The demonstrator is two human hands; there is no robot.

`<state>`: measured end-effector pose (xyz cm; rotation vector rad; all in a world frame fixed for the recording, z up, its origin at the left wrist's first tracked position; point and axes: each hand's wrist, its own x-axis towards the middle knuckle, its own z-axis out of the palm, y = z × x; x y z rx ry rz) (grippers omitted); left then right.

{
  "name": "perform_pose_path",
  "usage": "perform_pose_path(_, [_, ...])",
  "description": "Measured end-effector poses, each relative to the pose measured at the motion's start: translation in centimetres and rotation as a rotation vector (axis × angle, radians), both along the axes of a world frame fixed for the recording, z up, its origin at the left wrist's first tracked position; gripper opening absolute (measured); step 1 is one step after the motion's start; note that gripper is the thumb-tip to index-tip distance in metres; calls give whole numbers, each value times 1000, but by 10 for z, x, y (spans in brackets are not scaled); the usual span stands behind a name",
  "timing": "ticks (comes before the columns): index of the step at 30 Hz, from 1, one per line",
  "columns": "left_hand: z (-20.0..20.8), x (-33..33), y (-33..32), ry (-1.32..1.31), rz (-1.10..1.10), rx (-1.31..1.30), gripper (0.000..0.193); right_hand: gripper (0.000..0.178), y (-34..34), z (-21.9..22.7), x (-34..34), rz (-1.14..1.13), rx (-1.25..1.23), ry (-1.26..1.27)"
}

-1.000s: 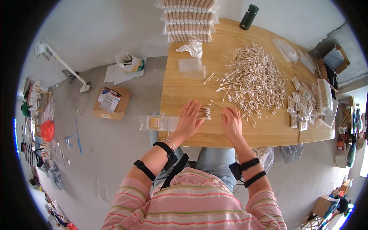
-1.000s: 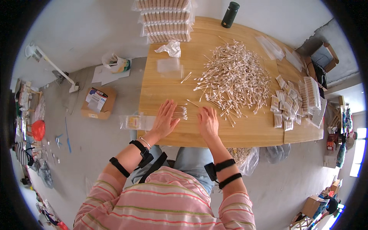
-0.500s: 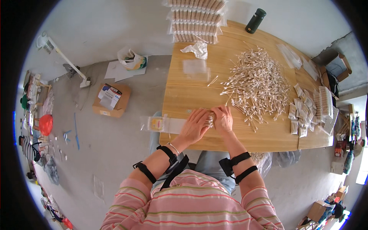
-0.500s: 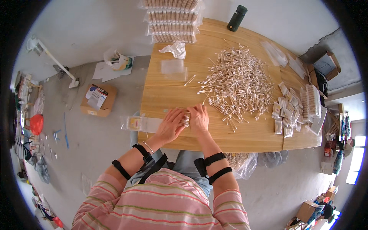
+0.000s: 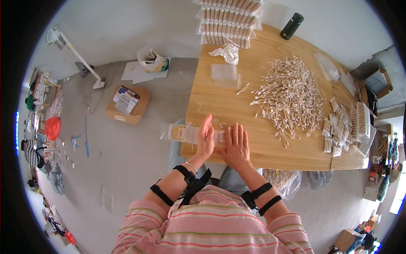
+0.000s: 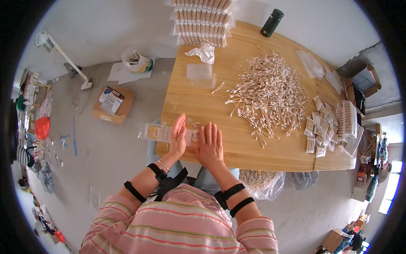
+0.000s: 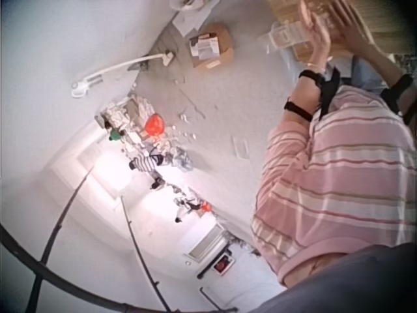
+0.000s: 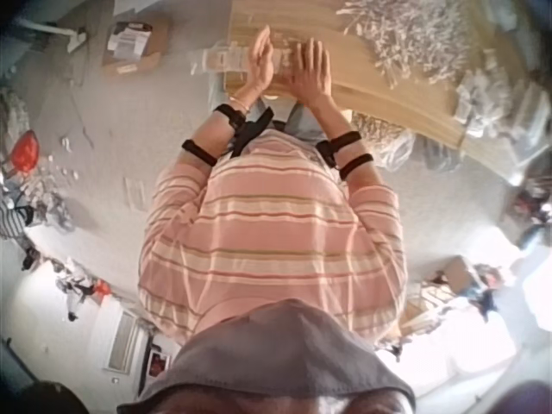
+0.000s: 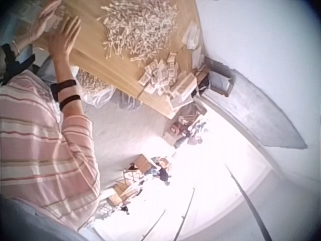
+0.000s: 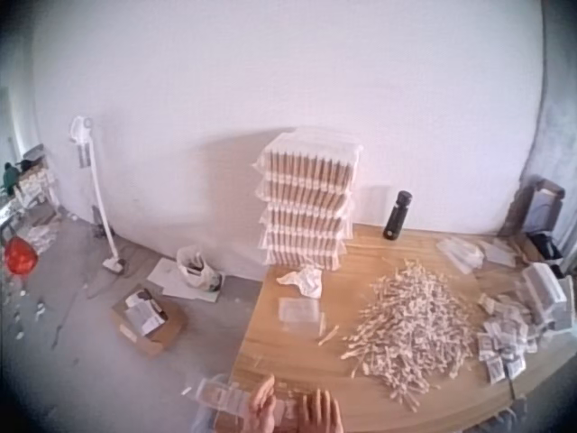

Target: Counting out cotton swabs and placing them into small plastic bags.

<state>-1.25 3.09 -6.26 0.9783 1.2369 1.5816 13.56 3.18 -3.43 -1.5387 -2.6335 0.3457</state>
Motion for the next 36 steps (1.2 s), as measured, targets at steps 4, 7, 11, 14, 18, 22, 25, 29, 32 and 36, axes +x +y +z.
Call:
perform_pose_path(4, [2,1,1,2,2,-48,50,85,10,7,-3,11,-6,-23])
perform_pose_path(7, [3,2,2,12,-7,-33,50,87,27,3,-7,-24,10,-48])
perform_pose_path(11, [1,-2,0,-21,0,-13,48,89,12,6,-7,0,-60,-90])
perform_pose_path(14, [4,-1,-3,25,-25,-56,48,88,18,7,-8,-1,-62,-95])
perform_pose_path(18, [8,-2,0,22,-9,-62,46,85,31,5,-7,-11,-57,32])
perform_pose_path(22, [13,-3,9,64,55,-50,49,82,35,-1,2,-40,9,102])
perform_pose_path(25, [10,2,20,-4,78,-65,49,79,37,-4,0,-2,86,40])
perform_pose_path(29, [-1,2,15,-19,66,-42,49,74,12,1,0,75,-12,75])
perform_pose_path(32, [-4,6,9,-20,54,-29,45,71,14,1,4,42,-33,158])
perform_pose_path(36, [0,14,6,68,-12,-32,49,61,30,-11,16,-224,-28,814])
